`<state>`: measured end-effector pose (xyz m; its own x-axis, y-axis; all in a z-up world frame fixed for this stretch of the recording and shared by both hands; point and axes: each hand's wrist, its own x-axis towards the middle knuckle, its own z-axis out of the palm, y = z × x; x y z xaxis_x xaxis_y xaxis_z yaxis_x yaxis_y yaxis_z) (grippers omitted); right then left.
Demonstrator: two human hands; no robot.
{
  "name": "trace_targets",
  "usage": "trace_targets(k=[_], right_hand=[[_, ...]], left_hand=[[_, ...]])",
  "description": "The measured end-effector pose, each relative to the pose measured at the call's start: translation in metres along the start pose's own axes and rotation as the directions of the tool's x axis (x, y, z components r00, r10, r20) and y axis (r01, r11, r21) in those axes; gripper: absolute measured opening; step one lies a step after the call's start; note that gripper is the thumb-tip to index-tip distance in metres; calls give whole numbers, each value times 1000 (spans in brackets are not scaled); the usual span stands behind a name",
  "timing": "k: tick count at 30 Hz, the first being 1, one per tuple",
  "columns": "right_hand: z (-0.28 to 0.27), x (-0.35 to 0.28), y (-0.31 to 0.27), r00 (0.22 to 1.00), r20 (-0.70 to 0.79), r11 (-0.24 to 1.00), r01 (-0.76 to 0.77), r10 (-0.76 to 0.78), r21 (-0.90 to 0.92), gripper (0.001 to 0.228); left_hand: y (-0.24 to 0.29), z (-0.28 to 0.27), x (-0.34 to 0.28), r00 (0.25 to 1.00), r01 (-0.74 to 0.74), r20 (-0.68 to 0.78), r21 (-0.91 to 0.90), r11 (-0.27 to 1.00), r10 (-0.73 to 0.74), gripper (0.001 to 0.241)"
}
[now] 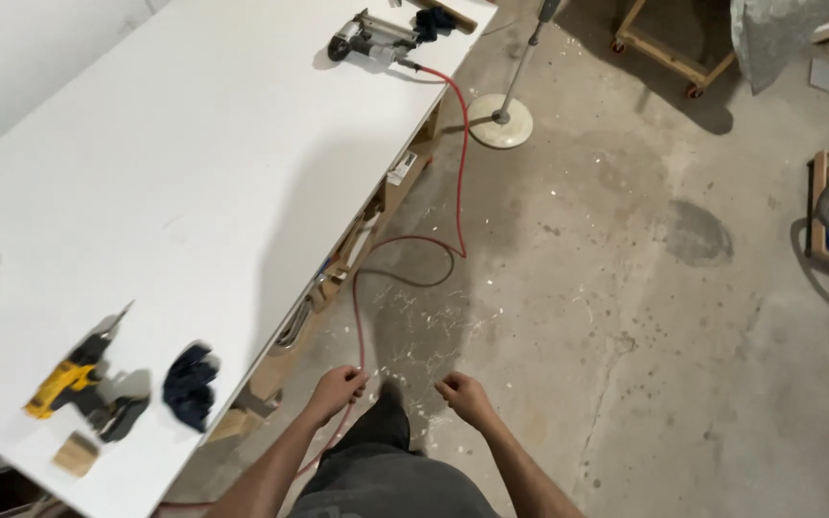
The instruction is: Assemble wooden components using a nail gun and measure dimensions with a tape measure.
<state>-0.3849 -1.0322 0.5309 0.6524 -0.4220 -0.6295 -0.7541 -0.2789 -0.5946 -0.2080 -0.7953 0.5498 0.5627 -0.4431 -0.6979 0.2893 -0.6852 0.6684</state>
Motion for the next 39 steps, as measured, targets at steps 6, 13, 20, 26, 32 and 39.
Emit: trace_targets(k=[6,13,20,26,32,39], right_hand=[[-98,147,-41,965,55,965,255,-258,55,39],[-232,363,-138,946,-37,945,320,-323,-70,27],[-312,545,-270,757,-127,733,553,-640,-396,23],[-349,714,-375,504,-89,428,612,-859,-665,56],[-335,819,-429,662,334,571,749,-671,-336,42],[-356,821,-448,744,502,687,640,-441,-346,41]], left_hand=[[80,18,142,987,-163,-25,-217,962,162,35],[236,-26,310,962,-268,-131,-288,919,239,36],[350,-92,435,935,-323,-276,-407,854,221,34],[401,-133,551,901,-286,-429,-461,840,72,36],[501,-154,657,810,-311,-574,-592,743,-118,57],[567,-160,772,645,-328,-653,-706,628,-397,77]])
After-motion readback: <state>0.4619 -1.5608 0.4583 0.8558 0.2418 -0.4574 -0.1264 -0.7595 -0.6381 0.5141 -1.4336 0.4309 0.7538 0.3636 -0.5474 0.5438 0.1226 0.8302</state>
